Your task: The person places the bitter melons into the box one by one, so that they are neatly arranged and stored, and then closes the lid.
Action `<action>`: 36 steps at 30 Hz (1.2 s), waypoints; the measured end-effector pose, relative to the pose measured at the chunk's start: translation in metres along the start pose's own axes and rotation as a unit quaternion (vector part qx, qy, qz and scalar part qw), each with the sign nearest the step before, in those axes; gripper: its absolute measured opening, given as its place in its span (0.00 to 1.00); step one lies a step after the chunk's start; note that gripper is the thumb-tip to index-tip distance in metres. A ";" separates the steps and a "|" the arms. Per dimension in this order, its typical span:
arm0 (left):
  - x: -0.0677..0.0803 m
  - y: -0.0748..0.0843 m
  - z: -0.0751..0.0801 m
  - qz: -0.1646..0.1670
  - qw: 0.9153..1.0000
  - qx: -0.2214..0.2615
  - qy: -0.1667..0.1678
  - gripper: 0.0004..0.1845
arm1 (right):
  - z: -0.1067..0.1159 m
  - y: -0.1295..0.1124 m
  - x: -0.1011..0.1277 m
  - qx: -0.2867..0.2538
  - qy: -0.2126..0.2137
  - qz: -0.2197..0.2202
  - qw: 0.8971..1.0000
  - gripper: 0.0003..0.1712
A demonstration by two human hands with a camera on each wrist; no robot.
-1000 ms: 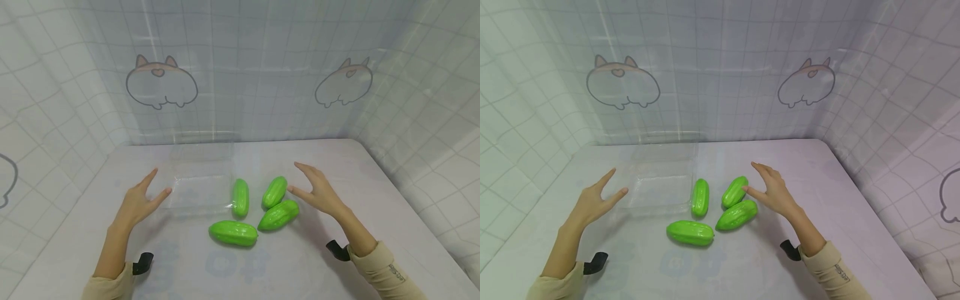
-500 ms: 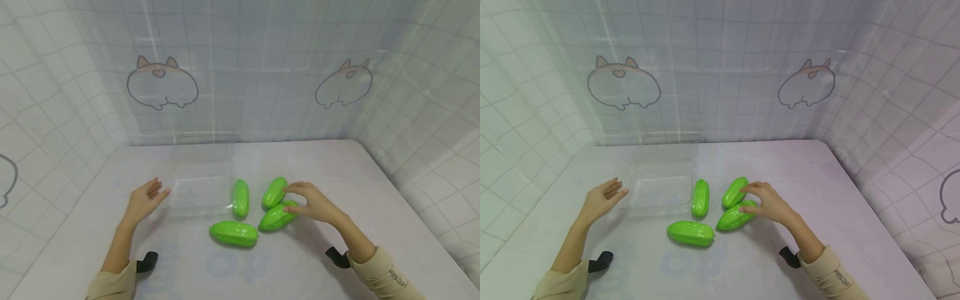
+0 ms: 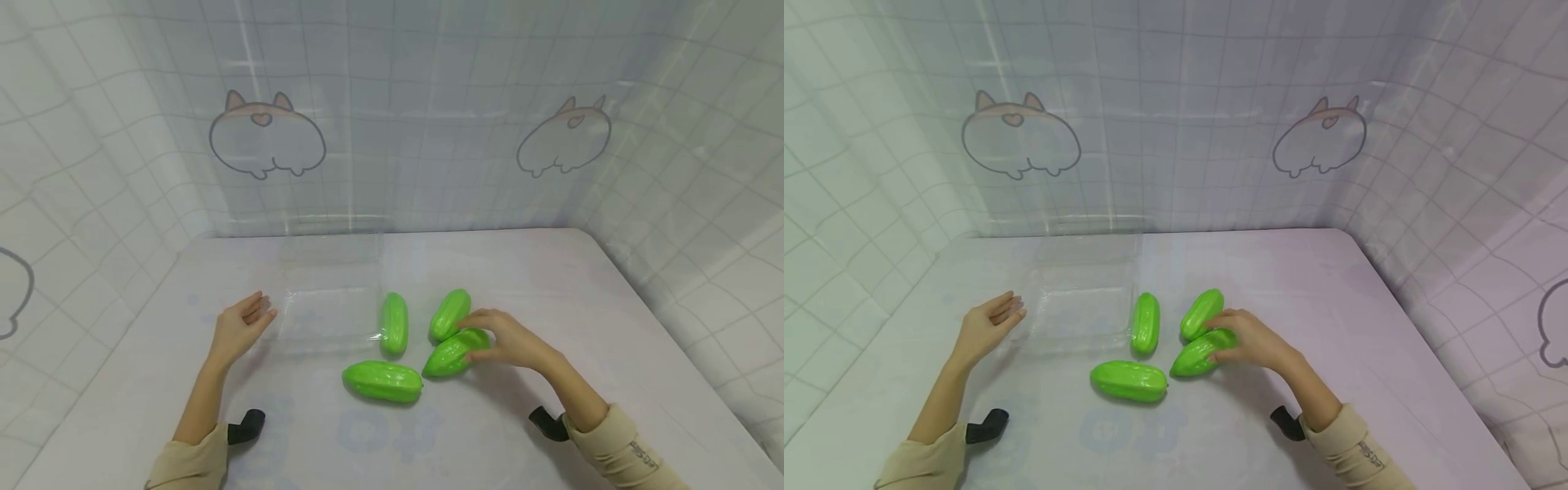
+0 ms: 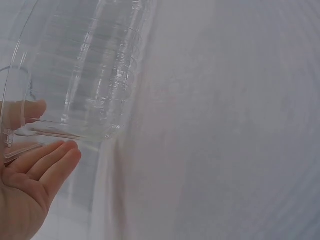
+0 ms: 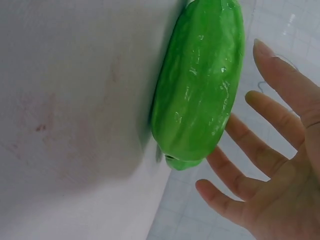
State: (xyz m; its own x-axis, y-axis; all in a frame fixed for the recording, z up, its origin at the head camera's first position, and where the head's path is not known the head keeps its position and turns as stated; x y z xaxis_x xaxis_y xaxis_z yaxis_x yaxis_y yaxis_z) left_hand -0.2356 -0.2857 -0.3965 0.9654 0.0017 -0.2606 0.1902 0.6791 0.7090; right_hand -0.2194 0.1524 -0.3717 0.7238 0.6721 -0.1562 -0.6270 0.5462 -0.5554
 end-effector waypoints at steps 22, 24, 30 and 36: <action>0.003 -0.004 -0.004 0.010 1.000 0.003 0.015 0.31 | -0.010 0.035 0.012 -0.107 0.054 -0.208 0.971 0.47; 0.003 -0.004 -0.004 0.012 1.000 0.002 0.015 0.31 | -0.012 0.037 0.014 -0.124 0.047 -0.243 0.961 0.49; 0.003 -0.003 -0.003 0.011 1.000 0.003 0.016 0.31 | -0.015 0.039 0.018 -0.154 0.056 -0.293 0.942 0.48; 0.004 -0.003 -0.003 0.011 1.000 0.007 0.015 0.31 | -0.018 0.044 0.016 -0.193 0.066 -0.299 0.932 0.45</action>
State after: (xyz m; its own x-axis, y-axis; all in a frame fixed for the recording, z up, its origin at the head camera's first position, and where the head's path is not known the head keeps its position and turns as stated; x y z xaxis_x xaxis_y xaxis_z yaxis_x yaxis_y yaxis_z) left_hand -0.2332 -0.2855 -0.4015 0.9640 0.0385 -0.2632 0.1708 0.6688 0.7235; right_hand -0.2297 0.1778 -0.4135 0.9559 0.2241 0.1901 0.0312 0.5658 -0.8240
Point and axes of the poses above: each hand's wrist, its own x-axis away from the middle knuckle, its own z-axis out of the back of the hand, y = z × x, the point moved 5 cm from there along -x, towards the middle knuckle, and after that the axes turned 3 degrees about -x, right-handed, at the moved point
